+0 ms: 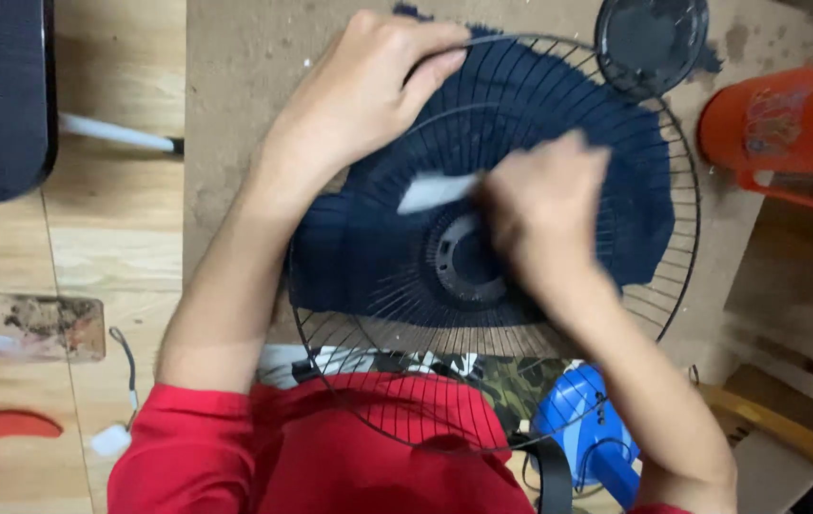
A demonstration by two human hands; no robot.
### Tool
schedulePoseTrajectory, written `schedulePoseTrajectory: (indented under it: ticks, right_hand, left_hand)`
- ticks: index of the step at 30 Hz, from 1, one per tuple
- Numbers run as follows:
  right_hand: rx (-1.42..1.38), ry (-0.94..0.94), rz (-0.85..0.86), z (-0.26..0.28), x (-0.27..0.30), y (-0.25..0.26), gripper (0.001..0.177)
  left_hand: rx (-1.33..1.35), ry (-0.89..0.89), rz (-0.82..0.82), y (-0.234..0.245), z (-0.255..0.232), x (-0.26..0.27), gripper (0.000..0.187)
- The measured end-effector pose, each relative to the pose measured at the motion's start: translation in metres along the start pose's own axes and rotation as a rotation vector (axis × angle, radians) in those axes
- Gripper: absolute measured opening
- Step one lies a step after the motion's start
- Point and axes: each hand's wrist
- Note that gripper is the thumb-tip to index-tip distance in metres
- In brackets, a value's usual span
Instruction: Cleaning a fan guard using a toothbrush to remove dust and debris
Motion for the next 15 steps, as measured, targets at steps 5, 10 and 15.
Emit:
schedulePoseTrajectory:
  ticks: [5,10,15]
  right_hand:
    - [-0.298,0.174,-0.151,-0.01,-0.01,-0.012,0.027]
    - [-0.17,0.158,0.001,0.023,0.0,0.003,0.034]
    - [-0.362,0.205,-0.104,0.005,-0.019,-0.01,0.015]
  left_hand:
    - [0.001,0.003,-0.005,-0.001,0.001,0.0,0.022]
    - [0.0,0.01,-0.015,0.001,0.002,-0.002,0.022]
    - [0.011,0.01,0.003,-0.003,0.004,0.004,0.021]
Point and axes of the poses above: each hand's wrist, its own x-axis away from the middle knuckle, its own y-axis out of the back of the hand, z = x × y, and after that the axes turned 5 degrees about z, right-handed
